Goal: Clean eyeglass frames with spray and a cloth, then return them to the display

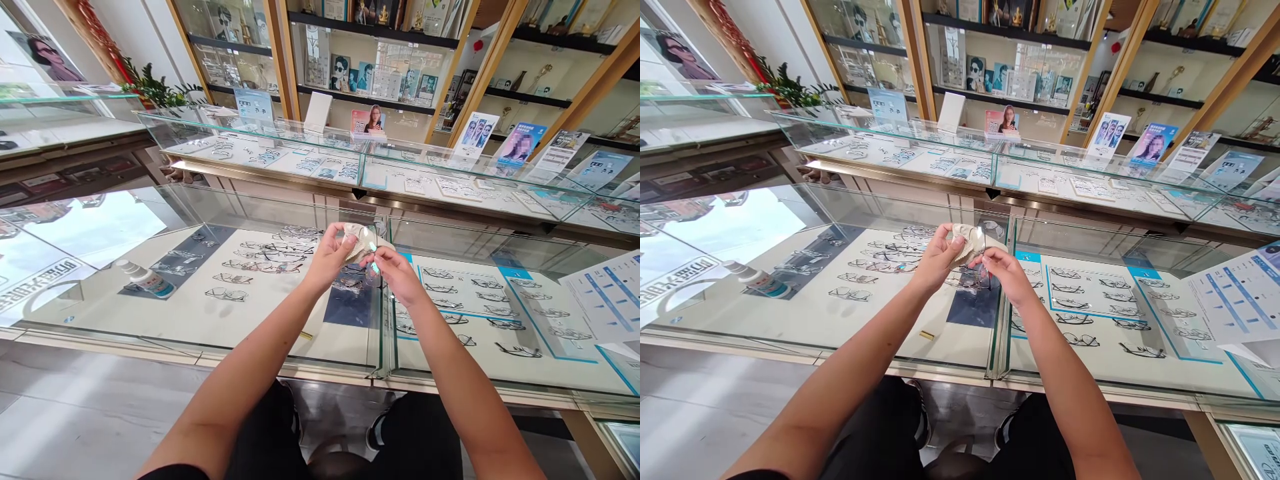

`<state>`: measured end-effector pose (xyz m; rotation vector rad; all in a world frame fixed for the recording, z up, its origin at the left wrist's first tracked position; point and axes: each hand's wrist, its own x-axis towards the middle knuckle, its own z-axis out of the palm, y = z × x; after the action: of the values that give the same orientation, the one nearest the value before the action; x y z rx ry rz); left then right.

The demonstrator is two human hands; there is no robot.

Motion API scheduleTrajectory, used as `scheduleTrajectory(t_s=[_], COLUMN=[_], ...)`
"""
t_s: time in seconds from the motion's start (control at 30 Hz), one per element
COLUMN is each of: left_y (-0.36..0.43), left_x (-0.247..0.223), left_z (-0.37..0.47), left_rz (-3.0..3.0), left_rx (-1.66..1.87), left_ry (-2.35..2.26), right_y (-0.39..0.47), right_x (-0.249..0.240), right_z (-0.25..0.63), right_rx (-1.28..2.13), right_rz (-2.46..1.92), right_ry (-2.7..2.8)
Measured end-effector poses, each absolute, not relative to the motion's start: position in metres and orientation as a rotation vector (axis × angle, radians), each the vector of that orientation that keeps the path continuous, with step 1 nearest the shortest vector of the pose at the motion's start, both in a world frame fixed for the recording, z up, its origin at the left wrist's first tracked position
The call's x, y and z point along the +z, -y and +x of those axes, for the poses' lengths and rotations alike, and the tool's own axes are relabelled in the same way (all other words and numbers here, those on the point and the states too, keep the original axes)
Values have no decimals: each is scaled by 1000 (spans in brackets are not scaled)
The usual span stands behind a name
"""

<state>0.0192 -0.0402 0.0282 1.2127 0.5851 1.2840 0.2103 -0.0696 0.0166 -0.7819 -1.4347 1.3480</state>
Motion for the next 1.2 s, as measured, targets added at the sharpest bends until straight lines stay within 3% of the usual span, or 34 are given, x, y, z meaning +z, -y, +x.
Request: scheduleTrajectory(t_s=[1.2], left_y=[46], left_x=[29], left_z=[25], left_rz=[1240], left_rx=[1096], left_ry=[-565], right_y=[70], right_x=[13], right_z=[208], right_rx=[1397], right_rz=[-795], right_ry=[1486])
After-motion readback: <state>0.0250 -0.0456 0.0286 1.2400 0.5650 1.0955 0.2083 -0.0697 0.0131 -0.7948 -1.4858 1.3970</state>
